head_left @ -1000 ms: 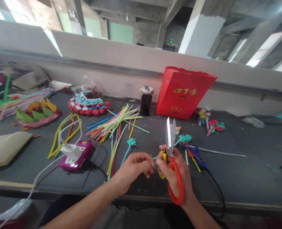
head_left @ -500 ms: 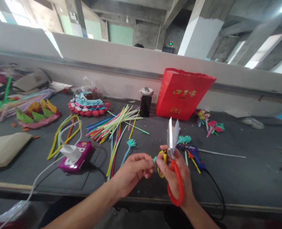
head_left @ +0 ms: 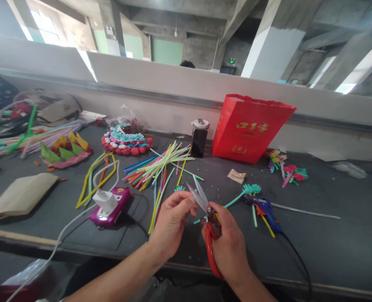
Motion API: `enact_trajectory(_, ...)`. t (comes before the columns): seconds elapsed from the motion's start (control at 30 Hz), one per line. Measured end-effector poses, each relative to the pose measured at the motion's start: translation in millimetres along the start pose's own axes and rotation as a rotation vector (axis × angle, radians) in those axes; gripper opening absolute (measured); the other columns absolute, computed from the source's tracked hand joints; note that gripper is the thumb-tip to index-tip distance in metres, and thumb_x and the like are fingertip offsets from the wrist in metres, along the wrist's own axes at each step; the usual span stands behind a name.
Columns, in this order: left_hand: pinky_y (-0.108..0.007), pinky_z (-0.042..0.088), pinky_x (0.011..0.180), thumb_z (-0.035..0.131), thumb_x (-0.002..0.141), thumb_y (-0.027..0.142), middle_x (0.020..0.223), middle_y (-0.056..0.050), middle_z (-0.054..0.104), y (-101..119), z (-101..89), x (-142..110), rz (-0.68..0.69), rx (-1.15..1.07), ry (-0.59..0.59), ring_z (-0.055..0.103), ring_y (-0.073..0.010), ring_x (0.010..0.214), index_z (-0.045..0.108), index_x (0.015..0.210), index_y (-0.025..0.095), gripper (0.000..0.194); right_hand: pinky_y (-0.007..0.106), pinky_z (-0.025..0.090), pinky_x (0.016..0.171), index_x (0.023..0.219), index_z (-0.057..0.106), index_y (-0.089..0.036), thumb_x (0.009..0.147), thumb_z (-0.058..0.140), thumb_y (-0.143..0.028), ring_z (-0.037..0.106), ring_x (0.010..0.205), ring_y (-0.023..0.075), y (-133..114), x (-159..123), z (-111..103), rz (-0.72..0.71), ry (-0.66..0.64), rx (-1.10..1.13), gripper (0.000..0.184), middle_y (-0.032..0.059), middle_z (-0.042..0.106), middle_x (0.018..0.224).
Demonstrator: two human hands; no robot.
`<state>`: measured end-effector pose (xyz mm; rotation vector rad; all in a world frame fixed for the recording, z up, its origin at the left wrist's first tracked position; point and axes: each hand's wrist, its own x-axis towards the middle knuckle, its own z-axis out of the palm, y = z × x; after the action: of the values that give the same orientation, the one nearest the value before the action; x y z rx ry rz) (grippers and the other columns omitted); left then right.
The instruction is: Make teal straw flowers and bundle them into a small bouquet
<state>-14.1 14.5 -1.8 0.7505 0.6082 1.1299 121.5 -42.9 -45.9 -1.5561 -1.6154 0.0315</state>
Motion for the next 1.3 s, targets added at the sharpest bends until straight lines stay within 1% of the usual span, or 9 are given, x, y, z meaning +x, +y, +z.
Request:
enact_trajectory(0.17, -0.02, 0.042, 0.067, 0.073, 0.076, 0.02, 0.061, 0.003, 0.061, -0.5, 1.7, -1.4, 0.013, 0.004, 0.026, 0.053, -0.0097, 0.062, 0.064, 0.069, 0.018, 0.012, 0.038, 0.054, 0.083, 0.124, 0.053, -0.023, 0.083, 0.056, -0.016, 0.064, 0.098, 0.0239, -2.4, -0.5, 3.1, -0.003, 0.002, -0.003, 0.042, 0.0075, 0.067, 0.109)
enact_trajectory(0.43, -0.023, 0.044, 0.07, 0.074, 0.077, 0.025, 0.063, 0.002, 0.061, -4.2, 4.7, -2.6, 0.033, 0.008, 0.04, 0.056, -0.0118, 0.066, 0.066, 0.073, 0.017, 0.011, 0.038, 0.054, 0.084, 0.124, 0.054, -0.022, 0.084, 0.054, -0.015, 0.065, 0.101, 0.0237, -2.5, -2.0, 5.2, 0.005, 0.007, 0.005, 0.041, 0.0083, 0.069, 0.111)
enact_trajectory(0.57, -0.024, 0.045, 0.073, 0.072, 0.079, 0.026, 0.065, 0.001, 0.063, -6.5, 4.1, -2.2, 0.041, 0.0, 0.032, 0.057, -0.0127, 0.068, 0.067, 0.076, 0.018, 0.01, 0.037, 0.055, 0.082, 0.123, 0.055, -0.021, 0.082, 0.053, -0.015, 0.067, 0.097, 0.0235, -3.8, -1.5, 5.7, 0.018, 0.014, 0.001, 0.041, 0.0085, 0.07, 0.108)
enact_trajectory(0.77, -0.025, 0.045, 0.074, 0.073, 0.078, 0.028, 0.065, 0.001, 0.063, -6.5, 4.2, -2.2, 0.042, 0.011, 0.049, 0.058, -0.0137, 0.069, 0.067, 0.077, 0.018, 0.012, 0.035, 0.057, 0.08, 0.121, 0.057, -0.02, 0.083, 0.051, -0.014, 0.069, 0.095, 0.0223, -3.5, -0.5, 6.8, -0.012, 0.036, 0.006, 0.039, 0.0089, 0.072, 0.109)
enact_trajectory(0.9, -0.025, 0.044, 0.074, 0.074, 0.077, 0.028, 0.066, 0.001, 0.063, -6.2, 4.5, -1.7, 0.045, 0.01, 0.052, 0.058, -0.0126, 0.068, 0.067, 0.078, 0.017, 0.012, 0.034, 0.056, 0.083, 0.121, 0.057, -0.021, 0.081, 0.05, -0.011, 0.07, 0.095, 0.0215, -3.1, -0.6, 5.7, 0.004, 0.002, 0.054, 0.042, 0.0064, 0.073, 0.108)
enact_trajectory(1.03, -0.024, 0.044, 0.073, 0.074, 0.077, 0.026, 0.068, 0.001, 0.064, -5.7, 3.4, -1.5, 0.037, -0.002, 0.064, 0.058, -0.0117, 0.067, 0.067, 0.078, 0.017, 0.012, 0.032, 0.056, 0.076, 0.12, 0.057, -0.022, 0.084, 0.053, -0.017, 0.071, 0.087, 0.0205, -4.0, -0.3, 5.0, 0.054, -0.024, 0.064, 0.037, 0.0049, 0.073, 0.103)
enact_trajectory(1.17, -0.023, 0.045, 0.07, 0.073, 0.077, 0.025, 0.067, 0.001, 0.065, -4.9, 2.7, -1.2, 0.035, -0.014, 0.078, 0.058, -0.0114, 0.066, 0.066, 0.076, 0.017, 0.01, 0.036, 0.055, 0.081, 0.121, 0.056, -0.021, 0.084, 0.055, -0.02, 0.067, 0.098, 0.0232, -3.2, 0.2, 6.8, 0.033, -0.012, -0.025, 0.037, 0.008, 0.07, 0.11)
enact_trajectory(1.3, -0.022, 0.044, 0.068, 0.074, 0.075, 0.024, 0.066, 0.001, 0.065, -4.6, 3.7, -0.8, 0.035, -0.012, 0.099, 0.057, -0.0107, 0.064, 0.066, 0.074, 0.017, 0.01, 0.037, 0.055, 0.082, 0.123, 0.055, -0.021, 0.084, 0.055, -0.018, 0.065, 0.098, 0.0235, -0.7, 0.1, 7.8, 0.015, -0.012, -0.054, 0.039, 0.0082, 0.068, 0.11)
